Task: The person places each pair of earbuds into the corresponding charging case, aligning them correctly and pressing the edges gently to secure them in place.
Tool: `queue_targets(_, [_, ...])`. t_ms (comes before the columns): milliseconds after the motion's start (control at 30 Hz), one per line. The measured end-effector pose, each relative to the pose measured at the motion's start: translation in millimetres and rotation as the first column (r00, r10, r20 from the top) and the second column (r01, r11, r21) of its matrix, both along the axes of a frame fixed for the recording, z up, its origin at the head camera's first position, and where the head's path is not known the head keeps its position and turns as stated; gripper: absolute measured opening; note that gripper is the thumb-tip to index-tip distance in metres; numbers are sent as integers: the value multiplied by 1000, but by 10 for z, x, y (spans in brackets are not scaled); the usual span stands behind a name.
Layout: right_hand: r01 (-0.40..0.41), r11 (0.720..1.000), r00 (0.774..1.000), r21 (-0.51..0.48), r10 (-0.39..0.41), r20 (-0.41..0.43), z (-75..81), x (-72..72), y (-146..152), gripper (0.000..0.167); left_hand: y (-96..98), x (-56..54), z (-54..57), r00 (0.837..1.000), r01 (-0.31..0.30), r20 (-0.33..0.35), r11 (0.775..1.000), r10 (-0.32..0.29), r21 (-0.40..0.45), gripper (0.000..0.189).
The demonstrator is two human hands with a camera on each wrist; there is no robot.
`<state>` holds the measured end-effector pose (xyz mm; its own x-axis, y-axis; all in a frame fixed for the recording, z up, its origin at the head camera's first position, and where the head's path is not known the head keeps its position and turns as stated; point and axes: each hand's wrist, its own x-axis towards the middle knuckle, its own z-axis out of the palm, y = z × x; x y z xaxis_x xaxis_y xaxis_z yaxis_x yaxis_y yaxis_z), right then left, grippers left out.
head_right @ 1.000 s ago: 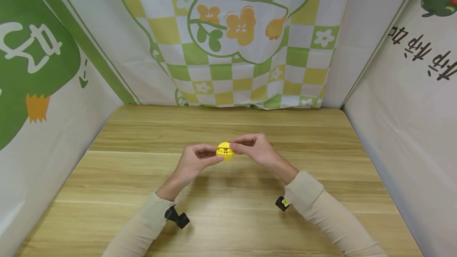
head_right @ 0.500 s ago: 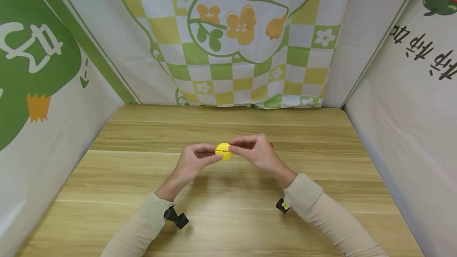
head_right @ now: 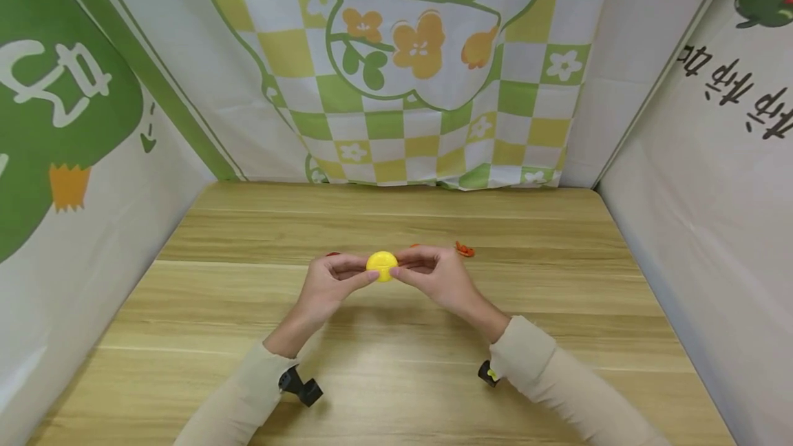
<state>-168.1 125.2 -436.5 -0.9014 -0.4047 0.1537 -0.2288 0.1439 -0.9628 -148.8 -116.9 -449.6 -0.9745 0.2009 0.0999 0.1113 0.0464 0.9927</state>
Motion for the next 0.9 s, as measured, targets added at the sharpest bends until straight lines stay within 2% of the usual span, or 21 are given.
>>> queue_targets(233, [26, 997, 995, 69, -33, 91, -74, 77, -145, 26, -109, 80, -58, 996, -58, 63, 998, 58, 9, 28])
queue_targets(567, [11, 992, 984, 126, -33, 177, -179, 29, -436, 24, -299, 142, -206, 985, -118, 124, 992, 122, -42, 28])
queue_targets(767, [12, 980, 979, 198, -51, 195, -246, 1, -615, 20, -411, 157, -261, 976, -151, 137, 981, 168, -125, 26])
queue_targets(900, [18, 974, 972, 226, -70, 223, -287, -34, -748, 21, -480, 155, -286, 969, -188, 120, 957, 218, -221, 22])
